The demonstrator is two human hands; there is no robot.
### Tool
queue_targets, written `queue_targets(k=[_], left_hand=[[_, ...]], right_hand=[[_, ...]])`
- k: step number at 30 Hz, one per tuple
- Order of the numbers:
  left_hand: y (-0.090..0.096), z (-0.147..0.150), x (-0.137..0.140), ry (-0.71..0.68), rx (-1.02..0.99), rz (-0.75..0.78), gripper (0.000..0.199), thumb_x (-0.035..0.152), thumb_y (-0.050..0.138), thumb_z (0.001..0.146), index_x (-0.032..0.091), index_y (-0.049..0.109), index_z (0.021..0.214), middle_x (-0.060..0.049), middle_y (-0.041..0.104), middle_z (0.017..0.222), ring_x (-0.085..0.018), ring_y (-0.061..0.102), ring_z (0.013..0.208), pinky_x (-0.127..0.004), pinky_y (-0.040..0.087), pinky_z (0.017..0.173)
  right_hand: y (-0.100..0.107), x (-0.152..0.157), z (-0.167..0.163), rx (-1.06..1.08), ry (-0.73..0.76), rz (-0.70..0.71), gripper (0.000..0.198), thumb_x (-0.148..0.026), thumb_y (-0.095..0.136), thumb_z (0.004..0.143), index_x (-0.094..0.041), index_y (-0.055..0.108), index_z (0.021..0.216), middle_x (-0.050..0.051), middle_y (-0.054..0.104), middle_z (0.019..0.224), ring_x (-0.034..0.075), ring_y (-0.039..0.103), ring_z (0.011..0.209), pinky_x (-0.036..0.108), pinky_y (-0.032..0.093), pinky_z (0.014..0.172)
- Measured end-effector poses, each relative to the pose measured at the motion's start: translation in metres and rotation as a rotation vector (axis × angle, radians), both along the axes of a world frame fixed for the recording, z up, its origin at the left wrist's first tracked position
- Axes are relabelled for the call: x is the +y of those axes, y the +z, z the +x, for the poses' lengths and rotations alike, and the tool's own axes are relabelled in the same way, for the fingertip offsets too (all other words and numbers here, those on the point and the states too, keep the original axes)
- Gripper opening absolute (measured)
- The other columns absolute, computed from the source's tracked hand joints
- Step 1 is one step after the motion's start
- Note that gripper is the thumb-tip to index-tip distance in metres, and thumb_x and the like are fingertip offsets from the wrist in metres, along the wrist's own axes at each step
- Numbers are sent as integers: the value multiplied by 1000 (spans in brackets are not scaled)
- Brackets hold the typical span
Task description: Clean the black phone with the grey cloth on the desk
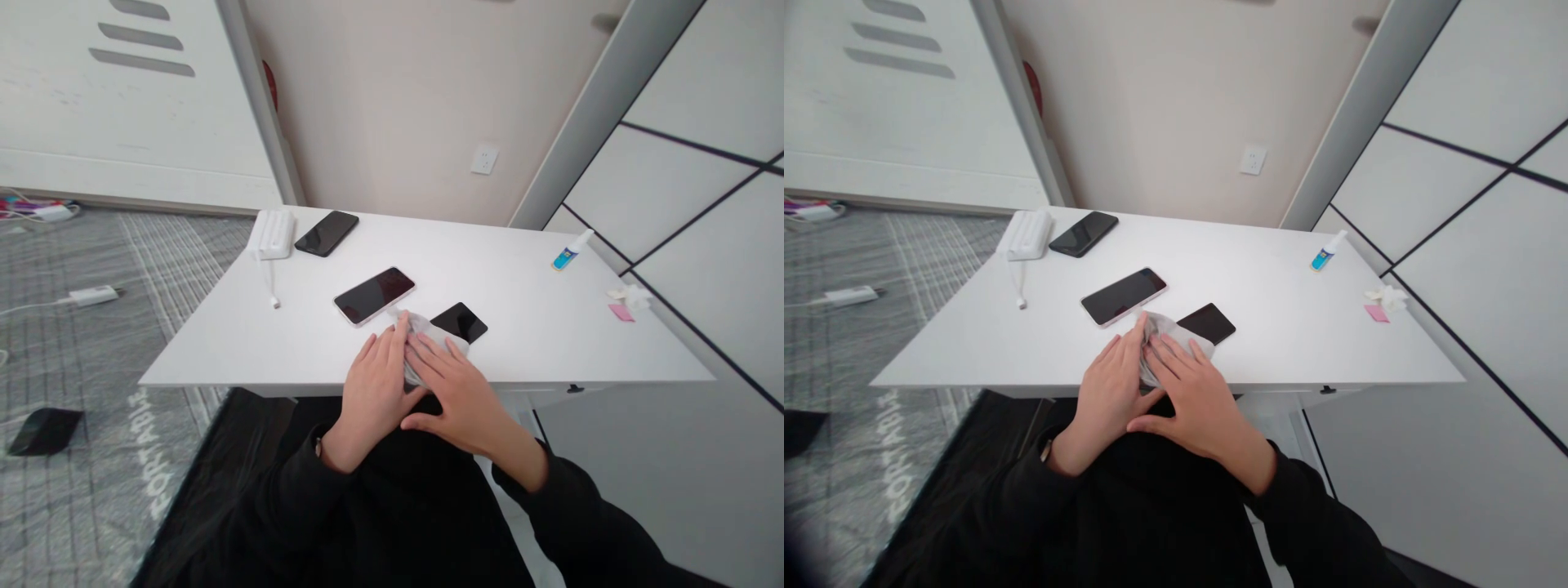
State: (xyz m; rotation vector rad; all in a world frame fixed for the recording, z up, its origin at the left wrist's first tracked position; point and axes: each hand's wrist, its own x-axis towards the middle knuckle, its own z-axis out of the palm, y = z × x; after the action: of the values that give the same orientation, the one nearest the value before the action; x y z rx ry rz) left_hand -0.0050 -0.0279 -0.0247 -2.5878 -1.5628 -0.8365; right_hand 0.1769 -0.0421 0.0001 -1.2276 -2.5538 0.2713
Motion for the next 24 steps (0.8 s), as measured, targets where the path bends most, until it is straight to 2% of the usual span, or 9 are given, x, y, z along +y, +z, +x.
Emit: queue_targets(k=[4, 8, 13, 17, 18, 19, 21, 23, 24], left_hand=[[2, 0, 0, -8, -9, 15, 106, 61, 65, 93, 10, 7, 164, -25, 55, 152, -35, 61, 133, -50, 48, 114], [3, 1, 0, -1, -25, 13, 106, 68, 62, 92, 10, 10, 164, -22, 61, 146, -34, 63, 131, -50, 48, 114], [2, 1, 0, -1, -12, 13, 102, 68, 61, 93, 9, 15, 163, -21, 61, 146, -33, 61, 134, -49, 47, 115], [1, 0, -1, 10, 18, 22, 97, 68, 59, 93, 10, 23, 162, -21, 58, 149, -34, 59, 136, -50, 47, 115], [2, 0, -1, 8, 26, 20, 93, 65, 58, 96, 10, 24, 162, -21, 58, 149, -34, 58, 136, -49, 47, 116], [2, 1, -1, 4, 34, 16, 89, 62, 57, 98, 9, 24, 162, -21, 58, 148, -33, 57, 137, -49, 46, 116], [3, 1, -1, 2, 48, 11, 87, 60, 56, 99, 9, 25, 161, -21, 58, 148, -33, 57, 138, -49, 46, 116], [4, 1, -1, 15, 53, 14, 92, 64, 59, 95, 8, 27, 160, -22, 58, 147, -35, 57, 136, -50, 46, 116], [4, 1, -1, 20, 53, 16, 94, 67, 61, 93, 8, 28, 160, -22, 59, 147, -35, 58, 136, -51, 46, 116]], right_hand=[[0, 14, 22, 18, -167, 0, 78, -73, 35, 102, -24, 35, 163, 10, 41, 165, 30, 37, 155, 60, 30, 126], [-9, 33, 45, 39, -320, 39, 76, -67, 30, 106, -19, 33, 164, 14, 37, 167, 34, 34, 156, 67, 29, 123], [-13, 37, 47, 88, -338, 62, 72, -64, 37, 105, -19, 39, 161, 14, 40, 166, 34, 35, 156, 67, 27, 124], [11, 15, 31, 252, -329, 136, 52, -53, 46, 105, -22, 58, 146, 13, 50, 160, 32, 37, 155, 63, 24, 127], [19, 4, 22, 344, -268, 142, 42, -48, 52, 104, -23, 64, 136, 12, 58, 153, 30, 42, 152, 59, 24, 128], [26, -8, 11, 457, -128, 71, 28, -41, 57, 104, -26, 70, 124, 9, 70, 137, 25, 57, 139, 50, 35, 124], [32, -34, -16, 545, 295, -207, 16, -39, 62, 103, -26, 71, 109, 1, 79, 111, 16, 71, 112, 30, 50, 108], [28, -56, -43, 502, 783, -398, 17, -38, 62, 103, -24, 69, 111, -1, 78, 118, 11, 72, 108, 18, 51, 99], [23, -65, -53, 466, 889, -483, 14, -34, 61, 103, -25, 69, 109, 0, 77, 122, 10, 73, 109, 15, 52, 95]])
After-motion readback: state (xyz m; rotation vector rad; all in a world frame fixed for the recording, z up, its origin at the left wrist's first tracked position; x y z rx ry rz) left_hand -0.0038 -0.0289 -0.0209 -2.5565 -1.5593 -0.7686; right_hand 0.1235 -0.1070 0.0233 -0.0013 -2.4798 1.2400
